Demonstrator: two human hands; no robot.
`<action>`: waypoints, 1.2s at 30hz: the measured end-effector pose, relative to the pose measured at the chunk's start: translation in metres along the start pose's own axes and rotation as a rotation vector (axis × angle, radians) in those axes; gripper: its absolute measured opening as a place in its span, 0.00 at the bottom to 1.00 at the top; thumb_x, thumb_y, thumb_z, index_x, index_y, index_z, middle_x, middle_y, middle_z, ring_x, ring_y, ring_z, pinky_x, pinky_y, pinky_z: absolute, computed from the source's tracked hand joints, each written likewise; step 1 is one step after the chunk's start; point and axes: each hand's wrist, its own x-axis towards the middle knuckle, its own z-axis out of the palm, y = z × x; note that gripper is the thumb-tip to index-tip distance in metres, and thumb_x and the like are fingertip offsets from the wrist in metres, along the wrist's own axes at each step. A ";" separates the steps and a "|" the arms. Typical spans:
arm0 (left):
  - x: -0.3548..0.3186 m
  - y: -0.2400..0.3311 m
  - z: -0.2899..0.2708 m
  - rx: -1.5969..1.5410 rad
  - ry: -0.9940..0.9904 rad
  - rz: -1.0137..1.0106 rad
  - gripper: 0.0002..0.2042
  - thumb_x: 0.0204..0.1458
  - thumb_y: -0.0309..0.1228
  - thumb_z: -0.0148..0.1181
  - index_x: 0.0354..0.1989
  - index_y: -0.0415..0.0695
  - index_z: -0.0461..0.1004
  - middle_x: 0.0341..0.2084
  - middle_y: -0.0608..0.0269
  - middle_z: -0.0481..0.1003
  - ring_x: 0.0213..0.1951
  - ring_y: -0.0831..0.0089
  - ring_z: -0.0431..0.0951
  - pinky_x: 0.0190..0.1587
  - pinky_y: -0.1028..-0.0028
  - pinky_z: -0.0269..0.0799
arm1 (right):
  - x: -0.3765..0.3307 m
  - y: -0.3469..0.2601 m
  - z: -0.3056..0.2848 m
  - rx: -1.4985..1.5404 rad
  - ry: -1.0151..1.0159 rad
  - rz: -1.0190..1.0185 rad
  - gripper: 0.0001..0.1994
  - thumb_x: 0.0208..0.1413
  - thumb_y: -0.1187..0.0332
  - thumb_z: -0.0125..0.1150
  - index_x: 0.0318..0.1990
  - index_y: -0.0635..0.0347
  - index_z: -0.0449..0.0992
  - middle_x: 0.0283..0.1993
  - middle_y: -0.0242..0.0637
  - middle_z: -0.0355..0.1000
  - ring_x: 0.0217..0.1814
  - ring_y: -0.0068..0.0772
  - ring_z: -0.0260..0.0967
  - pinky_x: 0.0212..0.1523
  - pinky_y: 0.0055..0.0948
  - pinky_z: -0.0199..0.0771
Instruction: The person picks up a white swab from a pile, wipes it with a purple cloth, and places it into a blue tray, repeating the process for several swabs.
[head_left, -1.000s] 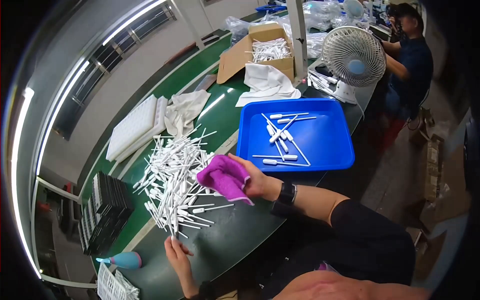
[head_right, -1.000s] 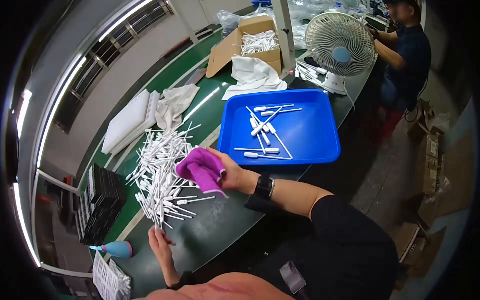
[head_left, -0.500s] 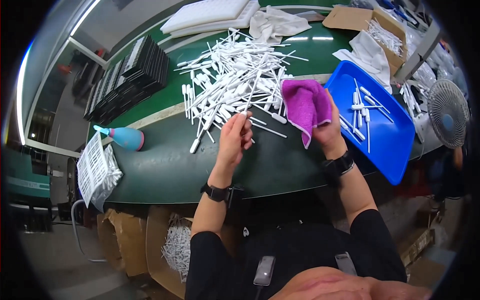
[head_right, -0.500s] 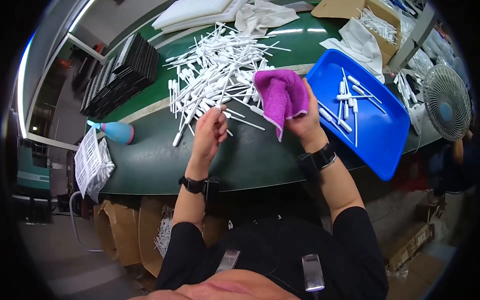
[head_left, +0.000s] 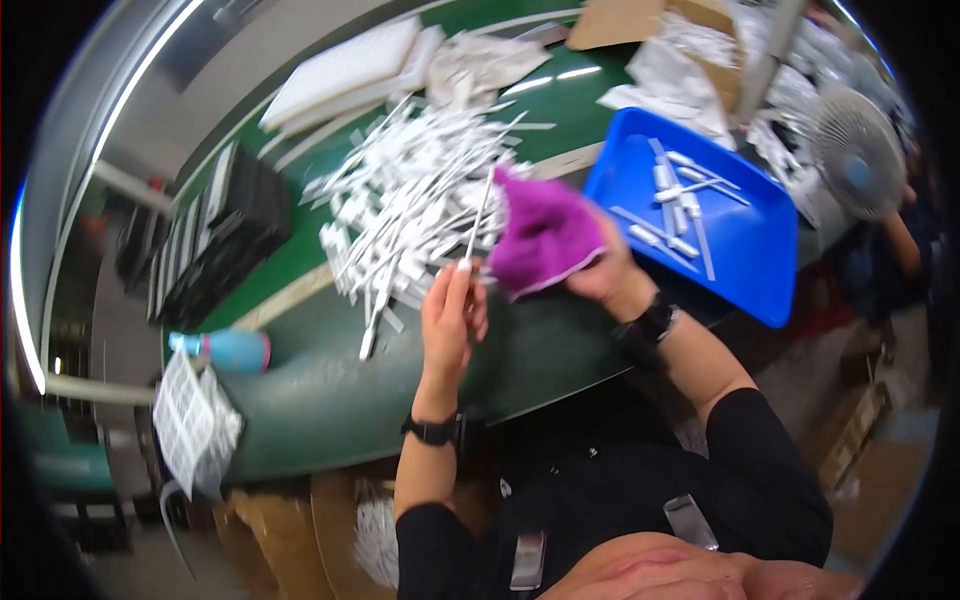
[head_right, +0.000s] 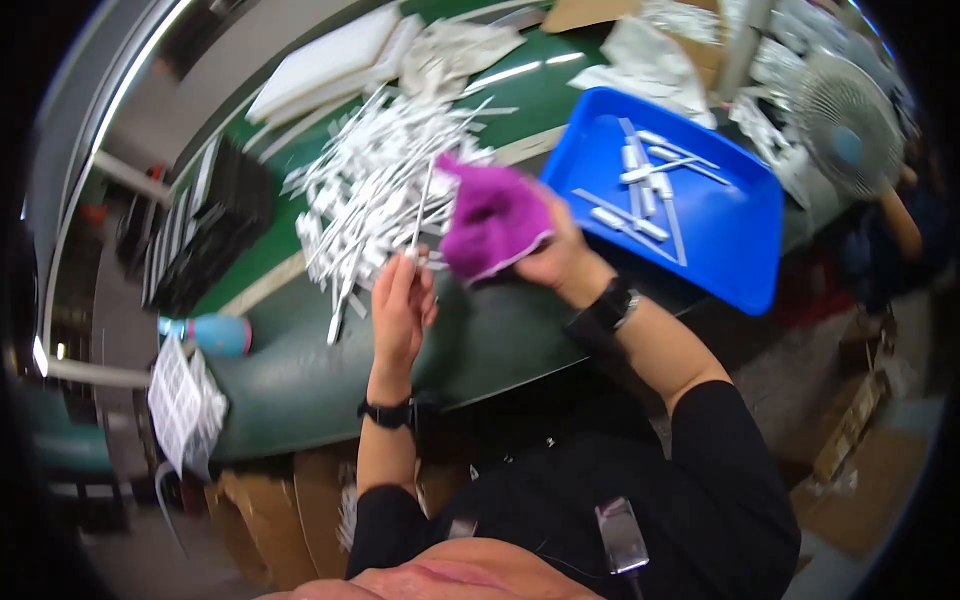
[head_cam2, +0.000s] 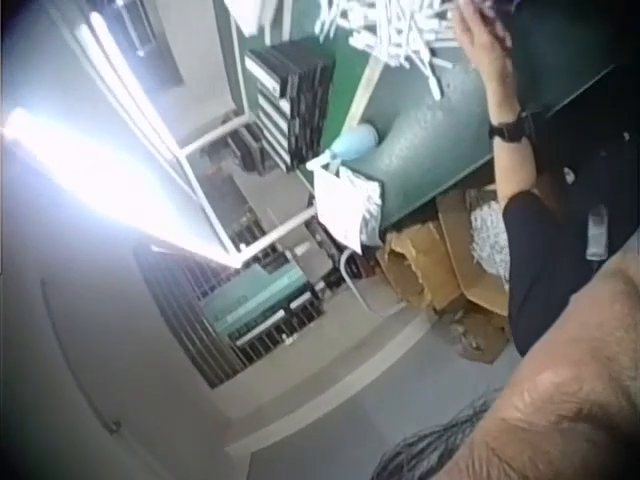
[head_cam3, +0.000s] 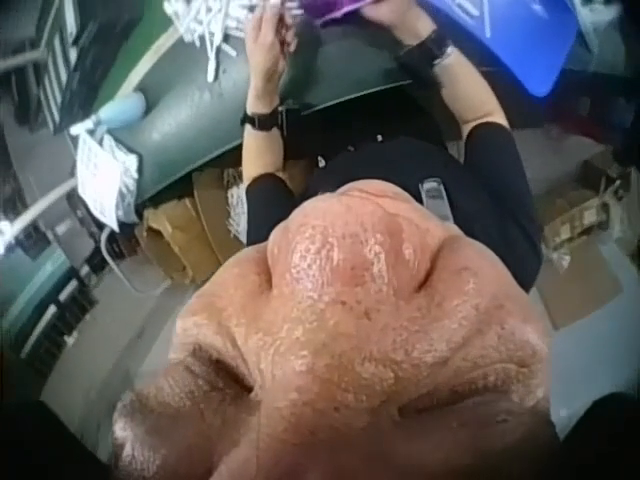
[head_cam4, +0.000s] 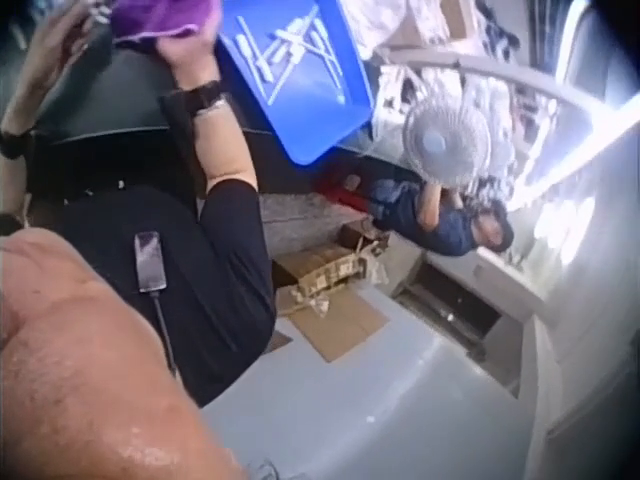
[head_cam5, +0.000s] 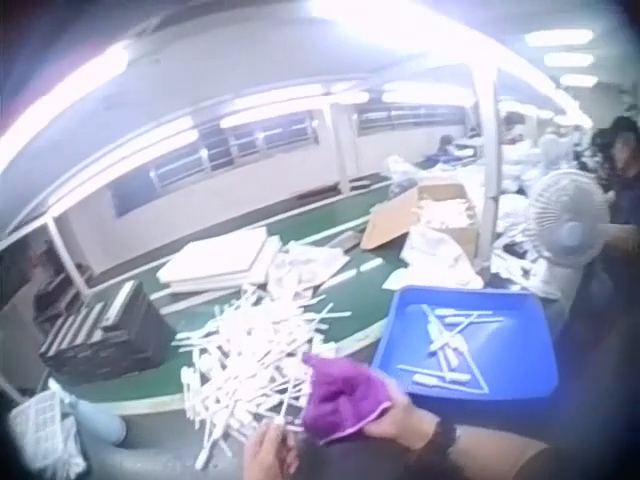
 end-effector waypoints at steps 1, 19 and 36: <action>0.001 -0.007 0.001 0.105 -0.067 0.016 0.11 0.62 0.36 0.46 0.40 0.42 0.70 0.19 0.72 0.64 0.15 0.86 0.58 0.16 0.83 0.54 | -0.002 0.005 -0.001 0.040 -0.028 0.056 0.20 0.63 0.60 0.40 0.55 0.63 0.67 0.54 0.45 0.69 0.58 0.43 0.66 0.62 0.44 0.62; -0.015 -0.041 0.016 1.380 0.086 0.459 0.10 0.58 0.33 0.52 0.28 0.40 0.70 0.14 0.59 0.69 0.17 0.69 0.71 0.21 0.70 0.64 | -0.004 0.039 -0.005 -0.507 0.321 -0.164 0.14 0.63 0.56 0.48 0.45 0.57 0.70 0.33 0.30 0.72 0.31 0.22 0.70 0.33 0.25 0.72; -0.008 -0.038 0.004 1.093 -0.090 0.622 0.10 0.55 0.25 0.52 0.22 0.36 0.72 0.14 0.57 0.69 0.16 0.72 0.65 0.21 0.72 0.61 | -0.004 0.062 -0.020 -1.228 0.084 -0.265 0.19 0.63 0.55 0.48 0.37 0.65 0.72 0.28 0.41 0.71 0.30 0.26 0.66 0.34 0.27 0.66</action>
